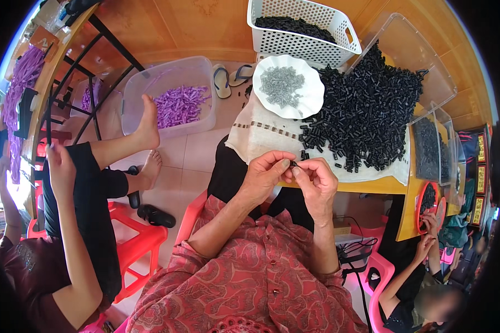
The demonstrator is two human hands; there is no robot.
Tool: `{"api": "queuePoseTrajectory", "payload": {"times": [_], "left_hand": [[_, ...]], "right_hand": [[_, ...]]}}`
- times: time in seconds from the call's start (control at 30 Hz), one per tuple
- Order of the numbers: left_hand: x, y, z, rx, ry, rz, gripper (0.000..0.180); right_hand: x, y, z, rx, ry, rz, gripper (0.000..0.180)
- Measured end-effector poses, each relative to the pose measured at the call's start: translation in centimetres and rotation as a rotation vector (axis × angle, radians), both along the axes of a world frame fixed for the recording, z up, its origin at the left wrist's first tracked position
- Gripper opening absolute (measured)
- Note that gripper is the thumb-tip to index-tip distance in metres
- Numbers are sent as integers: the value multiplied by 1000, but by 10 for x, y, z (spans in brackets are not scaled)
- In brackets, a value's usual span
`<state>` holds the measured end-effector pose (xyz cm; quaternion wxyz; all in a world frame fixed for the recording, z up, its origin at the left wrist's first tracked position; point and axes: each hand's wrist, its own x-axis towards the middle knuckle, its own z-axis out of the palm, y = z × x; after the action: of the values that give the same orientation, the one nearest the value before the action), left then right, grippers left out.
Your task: The person assembles small plastic components by fitting small black pieces together by hand.
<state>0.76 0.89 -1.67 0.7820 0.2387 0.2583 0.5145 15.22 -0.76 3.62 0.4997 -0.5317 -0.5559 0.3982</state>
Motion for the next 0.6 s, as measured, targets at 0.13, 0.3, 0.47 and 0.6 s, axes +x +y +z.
{"api": "queuePoseTrajectory", "payload": {"times": [0.13, 0.3, 0.47, 0.6], "left_hand": [[0, 1, -5, -12, -16, -4, 20], [-1, 1, -7, -13, -99, -16, 23], [-3, -2, 1, 19, -215, -51, 27], [-3, -5, 6, 63, -222, -38, 26]], "right_hand": [[0, 0, -1, -23, 8, 3, 10], [1, -1, -1, -28, 28, 9, 10], [1, -5, -1, -69, 158, -4, 13], [0, -8, 8, -77, 170, -2, 15]]}}
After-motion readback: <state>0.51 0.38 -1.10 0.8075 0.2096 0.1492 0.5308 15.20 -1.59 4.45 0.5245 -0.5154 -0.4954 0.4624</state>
